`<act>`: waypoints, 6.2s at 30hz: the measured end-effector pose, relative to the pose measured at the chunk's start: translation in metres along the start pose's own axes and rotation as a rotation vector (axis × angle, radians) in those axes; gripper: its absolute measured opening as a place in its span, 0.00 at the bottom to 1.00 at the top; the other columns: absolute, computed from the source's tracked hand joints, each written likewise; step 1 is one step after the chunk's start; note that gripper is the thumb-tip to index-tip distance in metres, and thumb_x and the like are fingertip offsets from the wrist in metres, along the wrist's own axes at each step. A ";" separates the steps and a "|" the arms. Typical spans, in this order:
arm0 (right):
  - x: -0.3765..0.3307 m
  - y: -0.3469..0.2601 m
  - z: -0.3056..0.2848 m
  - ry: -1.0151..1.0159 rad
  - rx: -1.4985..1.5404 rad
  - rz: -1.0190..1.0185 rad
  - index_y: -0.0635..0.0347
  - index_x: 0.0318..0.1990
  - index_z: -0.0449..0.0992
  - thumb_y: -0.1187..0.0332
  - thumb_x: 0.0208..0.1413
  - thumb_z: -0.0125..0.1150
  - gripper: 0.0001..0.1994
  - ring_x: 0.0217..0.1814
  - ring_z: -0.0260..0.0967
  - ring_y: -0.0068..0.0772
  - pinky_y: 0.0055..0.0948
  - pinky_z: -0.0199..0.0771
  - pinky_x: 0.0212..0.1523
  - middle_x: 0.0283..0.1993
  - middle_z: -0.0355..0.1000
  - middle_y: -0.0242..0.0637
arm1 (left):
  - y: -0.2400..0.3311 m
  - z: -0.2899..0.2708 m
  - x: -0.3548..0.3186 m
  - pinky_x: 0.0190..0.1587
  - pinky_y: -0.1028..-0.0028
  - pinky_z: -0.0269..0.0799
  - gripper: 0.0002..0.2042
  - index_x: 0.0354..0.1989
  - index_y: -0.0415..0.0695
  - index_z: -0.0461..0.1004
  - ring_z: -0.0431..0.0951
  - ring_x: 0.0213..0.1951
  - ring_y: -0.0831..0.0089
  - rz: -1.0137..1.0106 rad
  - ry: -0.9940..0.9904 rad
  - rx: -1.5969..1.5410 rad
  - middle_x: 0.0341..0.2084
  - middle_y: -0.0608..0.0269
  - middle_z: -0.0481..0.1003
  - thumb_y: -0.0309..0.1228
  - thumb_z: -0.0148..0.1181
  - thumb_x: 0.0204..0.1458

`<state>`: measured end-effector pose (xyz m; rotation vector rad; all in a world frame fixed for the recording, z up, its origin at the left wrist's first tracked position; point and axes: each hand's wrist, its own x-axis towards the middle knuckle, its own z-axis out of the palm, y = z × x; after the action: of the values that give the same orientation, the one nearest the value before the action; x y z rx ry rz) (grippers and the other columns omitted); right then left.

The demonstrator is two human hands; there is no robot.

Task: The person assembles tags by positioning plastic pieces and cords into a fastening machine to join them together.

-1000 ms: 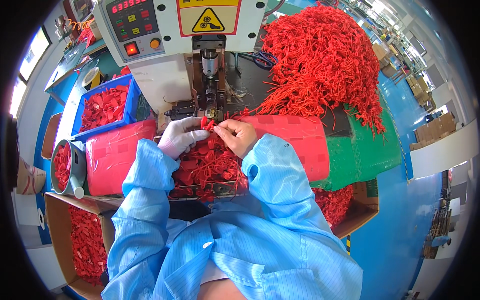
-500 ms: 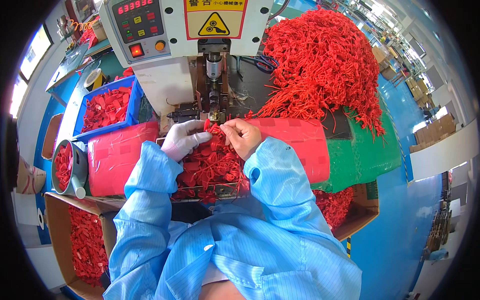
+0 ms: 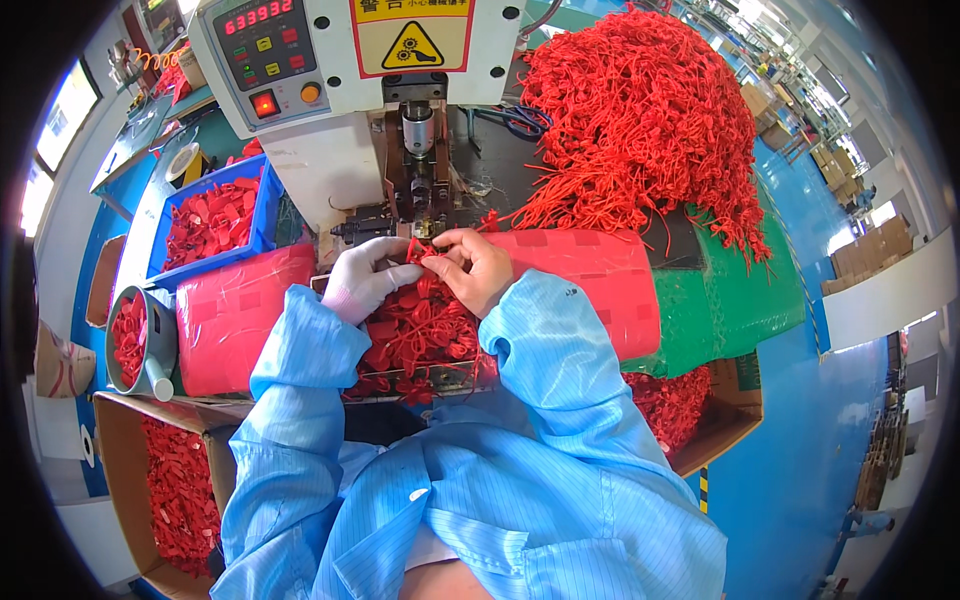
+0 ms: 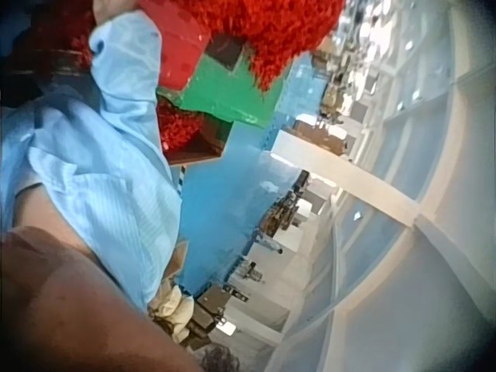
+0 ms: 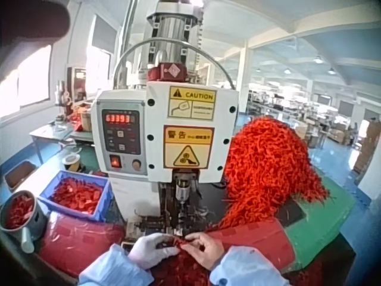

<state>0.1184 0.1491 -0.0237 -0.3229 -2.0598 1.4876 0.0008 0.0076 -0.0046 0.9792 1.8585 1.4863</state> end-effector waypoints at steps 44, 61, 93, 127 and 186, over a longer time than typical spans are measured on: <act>0.015 0.008 -0.003 0.405 -0.654 -0.369 0.58 0.26 0.72 0.72 0.40 0.61 0.05 0.23 0.62 0.30 0.23 0.60 0.24 0.25 0.65 0.30 | 0.000 -0.005 -0.004 0.39 0.76 0.69 0.16 0.42 0.40 0.73 0.74 0.34 0.68 0.230 0.370 0.300 0.35 0.59 0.75 0.22 0.60 0.41; 0.033 0.056 -0.134 0.209 -1.059 -0.228 0.47 0.40 0.74 0.79 0.39 0.52 0.18 0.34 0.69 0.38 0.29 0.69 0.31 0.39 0.68 0.27 | 0.014 -0.060 -0.083 0.40 0.72 0.70 0.15 0.36 0.41 0.75 0.74 0.36 0.63 0.318 0.153 0.540 0.35 0.60 0.74 0.22 0.62 0.34; 0.078 0.078 -0.076 0.309 -0.645 -0.139 0.53 0.32 0.75 0.67 0.49 0.56 0.04 0.23 0.69 0.36 0.28 0.69 0.26 0.24 0.72 0.31 | -0.144 -0.294 0.080 0.28 0.63 0.69 0.12 0.38 0.46 0.71 0.72 0.24 0.55 -0.074 0.490 1.146 0.27 0.52 0.74 0.31 0.58 0.43; 0.007 0.043 0.011 0.346 -0.092 -0.573 0.56 0.33 0.71 0.76 0.44 0.52 0.07 0.30 0.70 0.40 0.29 0.66 0.30 0.29 0.72 0.34 | 0.008 0.023 0.058 0.40 0.76 0.70 0.12 0.39 0.35 0.74 0.74 0.34 0.66 0.170 -0.220 -0.294 0.36 0.50 0.75 0.26 0.57 0.45; -0.010 0.002 -0.009 0.008 -0.464 -0.209 0.49 0.47 0.74 0.74 0.49 0.48 0.17 0.18 0.63 0.29 0.27 0.63 0.21 0.26 0.74 0.36 | -0.002 -0.006 0.019 0.27 0.79 0.64 0.08 0.25 0.46 0.77 0.65 0.19 0.80 -0.059 -0.236 0.006 0.15 0.72 0.70 0.35 0.66 0.38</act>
<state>0.1317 0.1515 -0.0268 -0.2772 -2.3375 0.8763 -0.0152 0.0194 -0.0053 1.0451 1.7083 1.2724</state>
